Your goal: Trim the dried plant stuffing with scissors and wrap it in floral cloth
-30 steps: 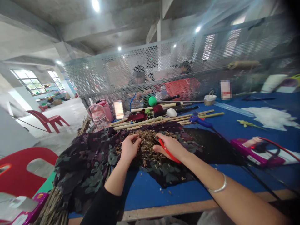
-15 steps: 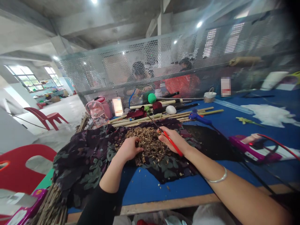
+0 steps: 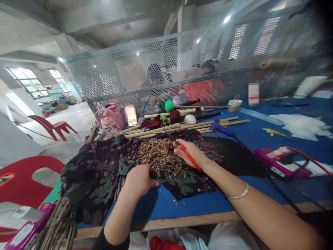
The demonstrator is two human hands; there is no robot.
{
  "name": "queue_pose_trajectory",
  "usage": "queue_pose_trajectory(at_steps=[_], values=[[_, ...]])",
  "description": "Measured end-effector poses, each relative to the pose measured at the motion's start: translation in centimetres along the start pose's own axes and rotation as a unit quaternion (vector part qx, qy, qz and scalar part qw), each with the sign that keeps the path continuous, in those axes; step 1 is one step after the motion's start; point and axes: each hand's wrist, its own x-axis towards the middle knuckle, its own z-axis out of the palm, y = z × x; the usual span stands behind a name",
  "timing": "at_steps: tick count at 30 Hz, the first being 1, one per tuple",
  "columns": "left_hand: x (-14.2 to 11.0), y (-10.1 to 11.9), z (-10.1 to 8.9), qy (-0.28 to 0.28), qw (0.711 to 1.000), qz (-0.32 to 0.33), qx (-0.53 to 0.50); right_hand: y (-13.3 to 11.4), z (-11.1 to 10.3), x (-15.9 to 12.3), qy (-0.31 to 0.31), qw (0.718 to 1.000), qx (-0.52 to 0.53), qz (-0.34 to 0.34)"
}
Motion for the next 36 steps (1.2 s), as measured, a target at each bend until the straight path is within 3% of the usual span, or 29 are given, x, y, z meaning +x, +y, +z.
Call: queue_pose_trajectory(at_steps=[4, 10, 19, 22, 25, 27, 31, 36], values=[[-0.7, 0.4, 2.0, 0.016, 0.997, 0.022, -0.072, 0.3, 0.2, -0.1, 0.001, 1.0, 0.006, -0.015], [-1.2, 0.9, 2.4, 0.002, 0.996, 0.036, -0.08, -0.1, 0.0, -0.2, -0.007, 1.0, 0.005, -0.013], [-3.0, 1.8, 5.3, 0.09, 0.991, 0.025, -0.099, -0.4, 0.2, -0.3, -0.019, 1.0, -0.005, -0.001], [-2.5, 1.2, 4.6, 0.096, 0.984, 0.032, -0.145, -0.4, 0.2, -0.4, -0.021, 1.0, -0.007, -0.003], [-1.5, 0.6, 2.5, 0.153, 0.968, 0.027, -0.198, -0.4, 0.2, -0.3, -0.025, 1.0, -0.012, 0.003], [-0.2, 0.3, 0.7, 0.2, 0.961, 0.021, -0.189, -0.5, 0.1, -0.3, -0.03, 0.999, -0.016, 0.009], [3.2, -1.2, -2.1, 0.214, 0.968, 0.008, -0.134, -0.7, 0.0, -0.3, -0.036, 0.999, -0.023, 0.014], [5.6, -4.7, -1.4, 0.093, 0.992, -0.069, -0.051, -0.9, -0.2, -0.4, -0.044, 0.999, -0.032, 0.004]])
